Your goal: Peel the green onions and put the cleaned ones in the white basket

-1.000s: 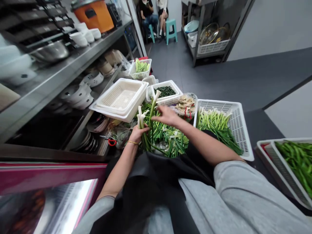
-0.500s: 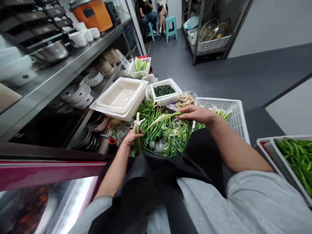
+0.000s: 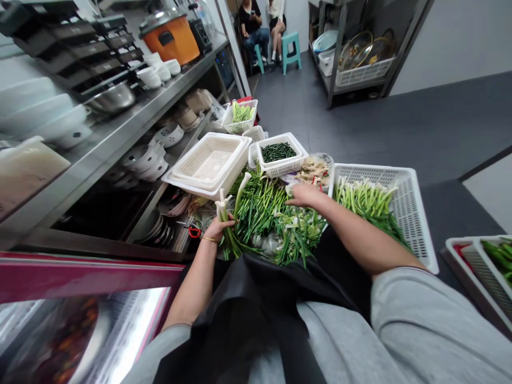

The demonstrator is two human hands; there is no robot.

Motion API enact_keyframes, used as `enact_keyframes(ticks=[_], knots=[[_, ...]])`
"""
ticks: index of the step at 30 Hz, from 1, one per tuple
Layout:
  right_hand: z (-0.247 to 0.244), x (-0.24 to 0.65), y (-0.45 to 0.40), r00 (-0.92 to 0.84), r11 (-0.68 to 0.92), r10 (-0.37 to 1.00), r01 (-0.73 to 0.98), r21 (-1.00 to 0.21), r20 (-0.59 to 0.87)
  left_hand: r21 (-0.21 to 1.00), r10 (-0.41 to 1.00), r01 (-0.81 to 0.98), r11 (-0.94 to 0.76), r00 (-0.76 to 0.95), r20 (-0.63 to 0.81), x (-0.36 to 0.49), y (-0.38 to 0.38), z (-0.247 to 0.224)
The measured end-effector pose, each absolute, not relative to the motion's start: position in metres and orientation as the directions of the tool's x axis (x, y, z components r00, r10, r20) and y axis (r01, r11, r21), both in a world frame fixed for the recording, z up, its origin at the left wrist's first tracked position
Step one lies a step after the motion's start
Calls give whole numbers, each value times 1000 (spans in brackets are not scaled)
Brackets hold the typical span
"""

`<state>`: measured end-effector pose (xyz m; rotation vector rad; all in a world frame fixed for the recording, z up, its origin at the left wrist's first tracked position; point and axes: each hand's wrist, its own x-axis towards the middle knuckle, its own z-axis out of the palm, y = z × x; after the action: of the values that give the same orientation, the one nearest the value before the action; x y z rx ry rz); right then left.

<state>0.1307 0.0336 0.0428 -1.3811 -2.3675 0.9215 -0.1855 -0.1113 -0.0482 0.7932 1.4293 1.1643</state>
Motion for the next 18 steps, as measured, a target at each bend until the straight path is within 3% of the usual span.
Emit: enact_keyframes(ticks=[3,5,7,12,15,16,18], knots=[[43,70,16,-559,157,825,363,-919,-80,953,943,-52,299,-135,-303,-174,-113,-43],[51,38,5,-533,45,846,108,-993,-19,961,954,-16,276,-113,-276,-171,-117,-40],[59,11,-3,-529,1,848,-36,-999,20,971,967,-32,237,-87,-239,-169,-122,-35],[63,-35,-4,-755,-151,651,-32,-988,-75,985,986,-47,165,10,-164,-178,-125,-23],[53,-44,27,-876,-224,481,-98,-970,-22,989,990,-29,142,1,-142,-195,-120,-16],[45,-44,44,-869,-224,495,-133,-965,5,992,992,-21,124,-5,-124,-202,-118,-15],[19,-40,83,-754,-156,655,-82,-984,-41,998,998,-8,68,-8,-68,-217,-113,-15]])
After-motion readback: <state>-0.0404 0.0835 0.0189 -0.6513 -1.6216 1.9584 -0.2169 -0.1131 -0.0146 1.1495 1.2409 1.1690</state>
